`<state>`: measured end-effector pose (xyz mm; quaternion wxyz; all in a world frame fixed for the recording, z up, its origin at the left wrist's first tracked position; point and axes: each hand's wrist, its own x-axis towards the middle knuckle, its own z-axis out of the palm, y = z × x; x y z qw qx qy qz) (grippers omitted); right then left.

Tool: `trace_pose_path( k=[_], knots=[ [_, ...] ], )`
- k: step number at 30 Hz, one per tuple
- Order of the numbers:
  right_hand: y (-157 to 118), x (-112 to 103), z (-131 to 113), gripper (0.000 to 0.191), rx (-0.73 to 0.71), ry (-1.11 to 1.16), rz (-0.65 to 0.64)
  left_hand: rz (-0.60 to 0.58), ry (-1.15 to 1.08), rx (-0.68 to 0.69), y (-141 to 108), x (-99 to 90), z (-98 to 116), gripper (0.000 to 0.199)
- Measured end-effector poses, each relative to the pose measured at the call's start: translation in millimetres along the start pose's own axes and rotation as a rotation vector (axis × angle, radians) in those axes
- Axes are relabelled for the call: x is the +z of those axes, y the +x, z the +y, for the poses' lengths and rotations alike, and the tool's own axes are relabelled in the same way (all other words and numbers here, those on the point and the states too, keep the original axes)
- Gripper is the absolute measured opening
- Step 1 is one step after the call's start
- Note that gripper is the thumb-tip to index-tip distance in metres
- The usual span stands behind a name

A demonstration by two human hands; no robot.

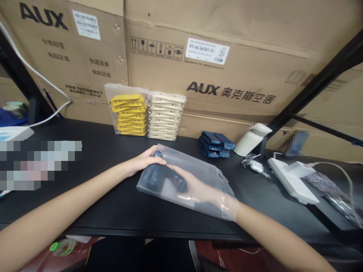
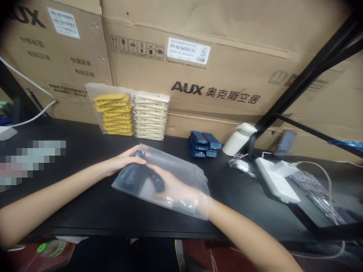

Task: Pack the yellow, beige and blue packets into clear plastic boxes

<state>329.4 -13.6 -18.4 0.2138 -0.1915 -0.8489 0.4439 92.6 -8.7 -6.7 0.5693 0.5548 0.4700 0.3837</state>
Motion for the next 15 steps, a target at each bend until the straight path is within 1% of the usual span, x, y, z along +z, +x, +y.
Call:
trace_pose_path(
  k=[2,4,5,6,7,9,11,12,13,15],
  knots=[
    [1,-4,5,0.068,0.056,0.065,0.125,0.022,-0.003,-0.001,2,-4.3,0,0.051],
    [3,-14,8,0.048,0.102,0.118,0.260,0.039,-0.045,-0.008,4,-9.8,0,0.052],
    [5,-20,9,0.037,0.118,0.138,0.305,0.045,-0.076,-0.013,5,-12.4,0,0.053],
    [6,-26,8,0.029,0.133,0.155,0.313,0.046,-0.103,-0.019,6,-14.6,1,0.054],
    [6,-31,8,0.022,0.149,0.173,0.281,0.043,-0.120,-0.026,6,-16.0,1,0.055],
    [7,-36,5,0.018,0.174,0.196,0.159,0.022,-0.118,-0.042,5,-16.2,2,0.056],
    [8,-32,3,0.022,0.168,0.205,0.070,-0.018,-0.092,-0.052,1,-12.3,4,0.054],
    [8,-27,3,0.026,0.148,0.213,0.067,-0.037,-0.078,-0.050,-1,-9.0,6,0.054],
    [9,-21,3,0.029,0.115,0.229,0.095,-0.051,-0.062,-0.040,-4,-5.3,7,0.053],
    [10,-7,5,0.031,0.044,0.280,0.209,-0.059,-0.021,-0.006,-8,2.7,10,0.051]
  ],
)
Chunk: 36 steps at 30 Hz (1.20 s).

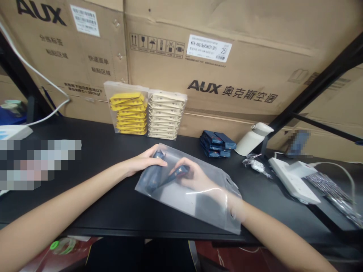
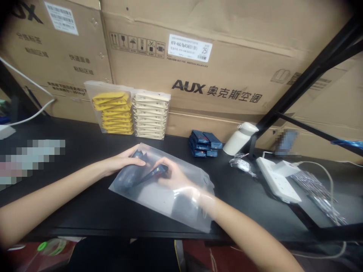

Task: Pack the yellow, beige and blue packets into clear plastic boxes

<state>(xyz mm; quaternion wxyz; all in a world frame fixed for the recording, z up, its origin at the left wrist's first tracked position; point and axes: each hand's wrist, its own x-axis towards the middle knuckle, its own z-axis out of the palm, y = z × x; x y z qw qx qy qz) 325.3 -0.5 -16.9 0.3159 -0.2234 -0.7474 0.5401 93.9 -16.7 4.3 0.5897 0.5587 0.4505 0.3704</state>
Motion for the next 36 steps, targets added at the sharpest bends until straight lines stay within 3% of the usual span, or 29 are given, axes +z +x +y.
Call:
trace_pose_path(
  k=[7,15,20,26,29,36],
  knots=[
    [-4,17,8,0.035,-0.188,-0.183,0.194,-0.064,0.091,0.094,-7,14.6,5,0.051],
    [-7,20,5,0.041,-0.178,-0.250,0.198,-0.081,0.091,0.124,-8,14.1,3,0.051],
    [-6,15,5,0.034,-0.183,-0.225,0.157,-0.059,0.081,0.099,-7,16.0,3,0.049],
    [-1,-2,2,0.028,-0.087,-0.164,0.034,-0.008,0.001,0.038,-3,12.1,2,0.047],
    [2,-4,-2,0.016,-0.016,-0.154,0.064,-0.025,-0.039,0.021,-1,7.6,1,0.049],
    [1,9,-4,0.030,0.161,0.073,0.232,-0.008,0.011,0.028,-4,7.6,4,0.048]
  ],
)
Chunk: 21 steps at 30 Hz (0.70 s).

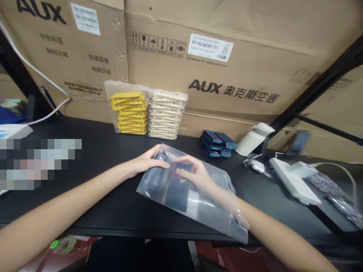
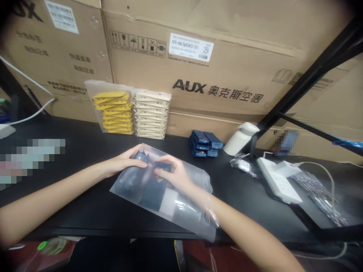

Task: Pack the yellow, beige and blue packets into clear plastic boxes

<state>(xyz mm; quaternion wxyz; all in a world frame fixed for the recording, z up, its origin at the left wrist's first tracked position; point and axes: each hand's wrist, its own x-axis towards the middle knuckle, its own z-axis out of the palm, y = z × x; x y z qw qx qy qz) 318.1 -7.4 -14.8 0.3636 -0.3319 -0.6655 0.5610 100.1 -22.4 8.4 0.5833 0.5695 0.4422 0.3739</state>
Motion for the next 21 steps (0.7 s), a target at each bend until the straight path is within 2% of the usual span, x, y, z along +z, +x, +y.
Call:
trace_pose_path(
  k=[4,8,11,14,18,21],
  knots=[
    [-2,2,2,0.017,0.111,0.063,0.016,-0.003,-0.012,-0.019,1,1.2,-3,0.050],
    [1,3,0,0.021,0.159,0.037,0.101,-0.012,-0.010,-0.038,2,1.1,-6,0.052],
    [5,2,1,0.026,0.151,0.202,-0.072,0.004,-0.007,-0.047,1,1.6,-4,0.052],
    [8,-4,2,0.043,0.123,0.354,-0.289,-0.007,-0.052,-0.071,0,2.8,-3,0.052],
    [5,-17,-5,0.059,0.117,0.210,-0.419,-0.055,-0.068,-0.054,0,4.8,-4,0.050],
    [2,-20,-9,0.064,0.103,0.049,-0.428,-0.075,-0.054,-0.031,0,5.7,-6,0.049]
  ],
)
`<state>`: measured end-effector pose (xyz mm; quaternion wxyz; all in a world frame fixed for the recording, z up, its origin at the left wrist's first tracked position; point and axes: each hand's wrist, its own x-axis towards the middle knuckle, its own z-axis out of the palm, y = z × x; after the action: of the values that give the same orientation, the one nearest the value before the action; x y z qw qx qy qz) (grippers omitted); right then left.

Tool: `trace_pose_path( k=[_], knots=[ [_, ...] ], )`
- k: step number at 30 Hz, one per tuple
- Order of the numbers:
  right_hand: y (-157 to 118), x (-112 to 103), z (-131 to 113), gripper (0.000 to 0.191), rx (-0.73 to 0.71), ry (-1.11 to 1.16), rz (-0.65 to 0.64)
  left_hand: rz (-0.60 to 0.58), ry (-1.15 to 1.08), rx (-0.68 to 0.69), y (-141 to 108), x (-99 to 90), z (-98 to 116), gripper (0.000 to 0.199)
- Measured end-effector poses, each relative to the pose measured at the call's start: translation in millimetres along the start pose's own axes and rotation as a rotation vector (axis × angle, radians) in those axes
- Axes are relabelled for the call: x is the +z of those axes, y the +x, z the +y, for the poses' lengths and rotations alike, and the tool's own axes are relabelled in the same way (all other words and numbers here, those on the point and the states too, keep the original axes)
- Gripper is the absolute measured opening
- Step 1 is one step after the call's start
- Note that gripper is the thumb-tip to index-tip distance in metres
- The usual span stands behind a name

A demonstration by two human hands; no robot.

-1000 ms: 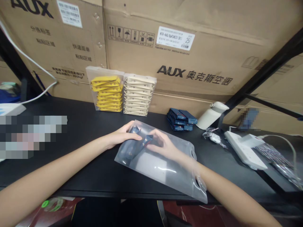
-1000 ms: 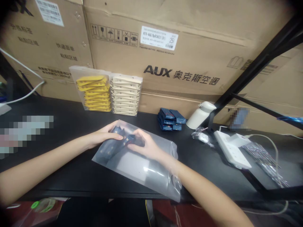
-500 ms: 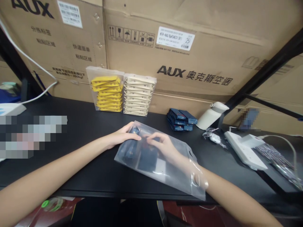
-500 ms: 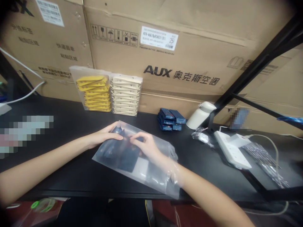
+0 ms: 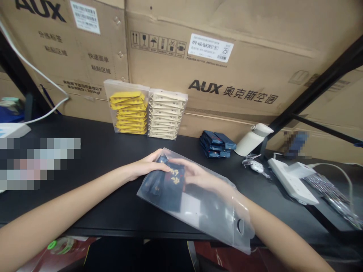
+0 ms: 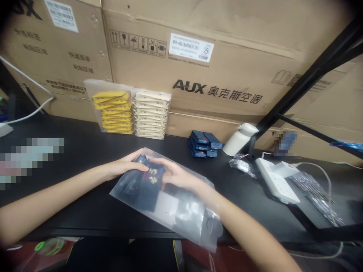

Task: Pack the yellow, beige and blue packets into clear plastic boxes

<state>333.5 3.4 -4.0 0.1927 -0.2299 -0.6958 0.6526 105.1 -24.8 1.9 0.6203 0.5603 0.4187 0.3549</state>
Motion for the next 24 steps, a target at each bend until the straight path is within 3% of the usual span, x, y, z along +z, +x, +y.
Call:
trace_pose_path(
  k=[5,10,16,24],
  knots=[
    [5,5,12,0.050,-0.013,-0.062,0.166,0.019,-0.005,-0.009,1,-1.5,0,0.051],
    [7,7,23,0.029,-0.022,0.033,0.211,0.011,-0.011,-0.003,1,-4.1,1,0.051],
    [5,6,27,0.033,-0.101,0.033,0.212,0.024,-0.037,-0.028,2,-7.2,-4,0.050],
    [10,8,24,0.027,-0.029,-0.023,0.257,0.075,-0.023,-0.050,1,-5.9,0,0.050]
  ],
)
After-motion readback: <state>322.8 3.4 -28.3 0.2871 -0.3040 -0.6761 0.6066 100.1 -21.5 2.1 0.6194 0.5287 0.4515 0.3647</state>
